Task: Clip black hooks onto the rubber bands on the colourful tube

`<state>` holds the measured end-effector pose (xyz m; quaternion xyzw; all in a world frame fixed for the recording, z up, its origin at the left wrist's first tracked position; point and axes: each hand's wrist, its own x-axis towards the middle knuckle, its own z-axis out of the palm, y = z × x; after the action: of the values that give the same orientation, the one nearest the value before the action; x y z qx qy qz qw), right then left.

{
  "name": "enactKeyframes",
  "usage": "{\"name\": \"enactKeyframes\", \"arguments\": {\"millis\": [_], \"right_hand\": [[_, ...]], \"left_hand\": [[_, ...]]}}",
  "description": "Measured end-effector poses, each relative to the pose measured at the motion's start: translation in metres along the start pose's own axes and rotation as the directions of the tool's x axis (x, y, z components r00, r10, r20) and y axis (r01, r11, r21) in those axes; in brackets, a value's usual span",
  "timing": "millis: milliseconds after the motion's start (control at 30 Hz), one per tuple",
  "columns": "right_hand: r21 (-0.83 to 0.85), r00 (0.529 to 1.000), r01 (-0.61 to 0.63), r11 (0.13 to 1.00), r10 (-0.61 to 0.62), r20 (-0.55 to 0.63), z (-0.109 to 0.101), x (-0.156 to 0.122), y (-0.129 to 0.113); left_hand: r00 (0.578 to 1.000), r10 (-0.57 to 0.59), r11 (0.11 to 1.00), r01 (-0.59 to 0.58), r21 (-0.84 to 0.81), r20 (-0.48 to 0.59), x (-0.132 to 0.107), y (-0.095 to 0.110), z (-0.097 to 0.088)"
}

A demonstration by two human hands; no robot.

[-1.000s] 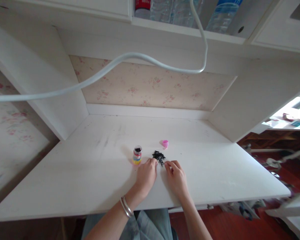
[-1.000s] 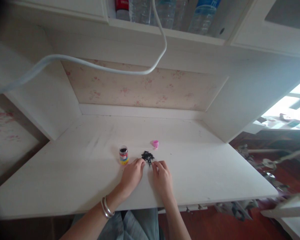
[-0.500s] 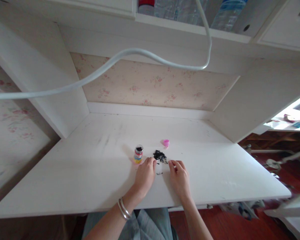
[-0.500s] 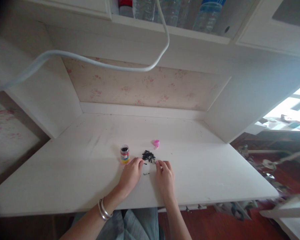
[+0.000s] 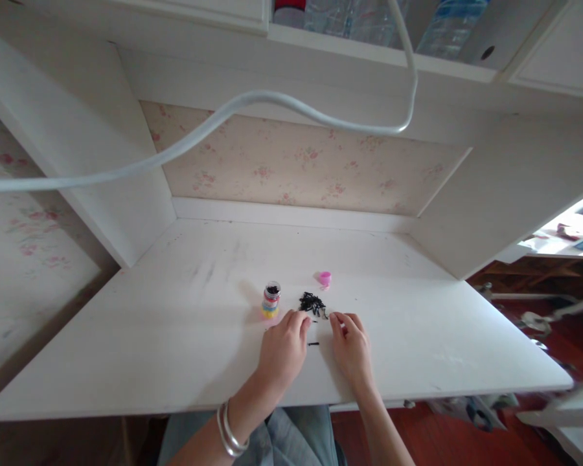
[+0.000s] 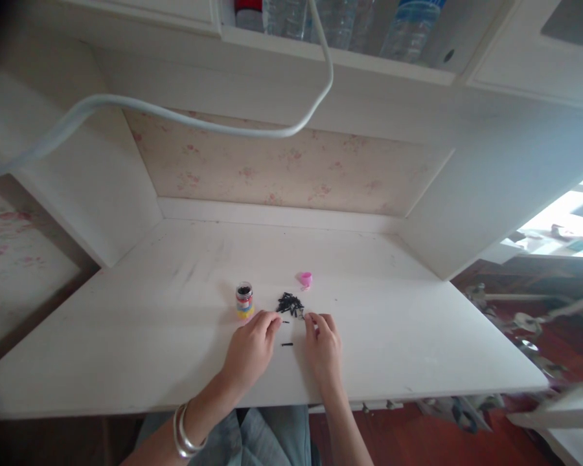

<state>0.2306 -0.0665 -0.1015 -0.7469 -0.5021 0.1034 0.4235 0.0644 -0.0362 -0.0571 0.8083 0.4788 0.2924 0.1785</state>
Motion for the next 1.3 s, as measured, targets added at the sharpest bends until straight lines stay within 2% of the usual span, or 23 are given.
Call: {"name": "enactKeyframes", "arguments": {"millis": [100, 200, 267, 333, 467, 633, 833, 967, 1033, 1100, 1200, 1300], "right_hand": [[0.004, 1.000, -0.003, 1.000, 0.003, 0.005, -0.001, 0.000, -0.001], [0.003, 1.000, 0.002, 1.000, -0.002, 0.010, 0.000, -0.001, -0.001], [0.000, 1.000, 0.001, 1.000, -0.001, 0.005, 0.000, 0.000, 0.000], [-0.005, 1.000, -0.003, 1.000, 0.003, 0.001, 0.001, 0.000, 0.001], [0.001, 1.000, -0.001, 1.000, 0.001, 0.006, 0.002, 0.000, 0.003], [0.004, 1.000, -0.005, 1.000, 0.005, 0.009, 0.002, 0.000, 0.003], [-0.005, 0.999, -0.035, 0.999, 0.035, 0.009, 0.002, 0.001, 0.005], [0.083, 0.998, -0.059, 0.995, 0.062, -0.029, 0.000, 0.001, -0.001], [0.161, 0.995, -0.070, 0.984, 0.082, -0.064, -0.001, -0.001, -0.012], [0.249, 0.994, -0.041, 0.968, 0.064, -0.086, 0.000, -0.003, -0.030], [0.369, 0.997, 0.052, 0.928, -0.029, -0.069, 0.005, -0.002, -0.063], [0.432, 0.991, 0.132, 0.892, -0.132, -0.030, 0.017, 0.006, -0.095]], "left_hand": [[0.987, 0.016, 1.000, -0.016, 0.007, -0.158, -0.001, 0.001, -0.026], [0.934, -0.012, 1.000, 0.013, -0.001, -0.358, 0.007, -0.009, -0.048], [0.902, -0.028, 1.000, 0.028, -0.007, -0.432, 0.015, -0.017, -0.057], [0.890, -0.039, 0.998, 0.053, 0.017, -0.455, 0.022, -0.024, -0.061], [0.900, -0.056, 0.989, 0.110, 0.101, -0.432, 0.026, -0.031, -0.058], [0.923, -0.052, 0.987, 0.106, 0.122, -0.382, 0.024, -0.033, -0.055], [0.915, -0.061, 0.995, 0.086, 0.046, -0.398, 0.023, -0.036, -0.057], [0.914, -0.089, 0.995, 0.066, -0.071, -0.397, 0.012, -0.040, -0.059], [0.925, -0.128, 0.985, 0.078, -0.151, -0.357, 0.001, -0.043, -0.056], [0.952, -0.175, 0.965, 0.114, -0.238, -0.252, -0.013, -0.047, -0.048], [0.959, -0.265, 0.923, 0.221, -0.315, -0.103, -0.034, -0.053, -0.030], [0.961, -0.275, 0.914, 0.257, -0.315, -0.014, -0.047, -0.056, -0.017]]}}
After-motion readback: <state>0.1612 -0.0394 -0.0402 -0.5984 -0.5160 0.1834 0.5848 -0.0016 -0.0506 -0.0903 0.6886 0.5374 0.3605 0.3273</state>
